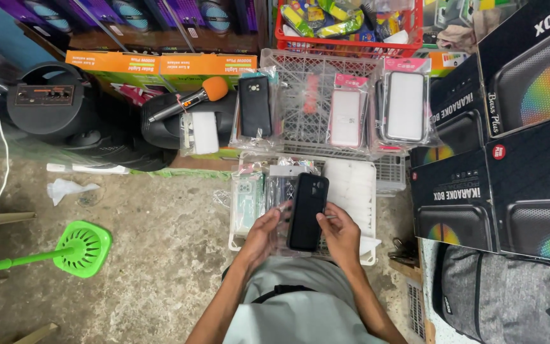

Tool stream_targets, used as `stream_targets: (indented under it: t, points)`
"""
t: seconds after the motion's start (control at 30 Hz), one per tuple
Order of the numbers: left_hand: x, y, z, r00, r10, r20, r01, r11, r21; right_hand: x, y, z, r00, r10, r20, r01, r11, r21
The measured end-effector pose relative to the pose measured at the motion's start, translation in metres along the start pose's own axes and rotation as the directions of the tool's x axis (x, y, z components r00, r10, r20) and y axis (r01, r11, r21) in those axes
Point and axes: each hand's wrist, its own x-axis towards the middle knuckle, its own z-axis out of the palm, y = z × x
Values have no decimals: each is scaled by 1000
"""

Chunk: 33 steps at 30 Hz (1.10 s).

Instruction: The person picks up various phone cases from a white crate, removes them from their plastic packaging, and places them into a wire basket. The person handles multiple cases of different colors and designs, including purple, white, black, and pink.

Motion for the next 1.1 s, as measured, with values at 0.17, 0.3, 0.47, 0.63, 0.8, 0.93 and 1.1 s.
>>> stream_targets:
  t: [0.17, 0.3, 0.47, 0.63, 0.8, 0.93, 1.1]
  points:
    - [12, -16, -12, 997, -24, -72, 15, 993, -117, -11, -30, 12, 991, -131, -8, 131, 991, 22]
    - [11, -26, -17, 994, 99, -55, -91, 987, 131, -19, -69, 16, 974, -213, 75, 222, 965, -140]
    - [0, -3, 6, 987, 144, -74, -130, 976, 175, -16, -60, 15, 963, -244, 117, 263, 946, -188]
    - [1, -5, 4, 978, 192, -81, -167, 956, 241, -15, -40, 15, 963, -220, 154, 244, 956, -161]
    - [8, -14, -9, 963, 256, -85, -209, 909, 360, -15, -37, 19, 958, -170, 229, 193, 978, -81]
    - [1, -1, 5, 969, 206, -137, -161, 944, 287, -15, -37, 19, 975, -101, 199, 128, 983, -129]
    - [10, -15, -17, 970, 169, -173, -143, 978, 154, -12, -22, 19, 985, -70, 158, 81, 995, -64]
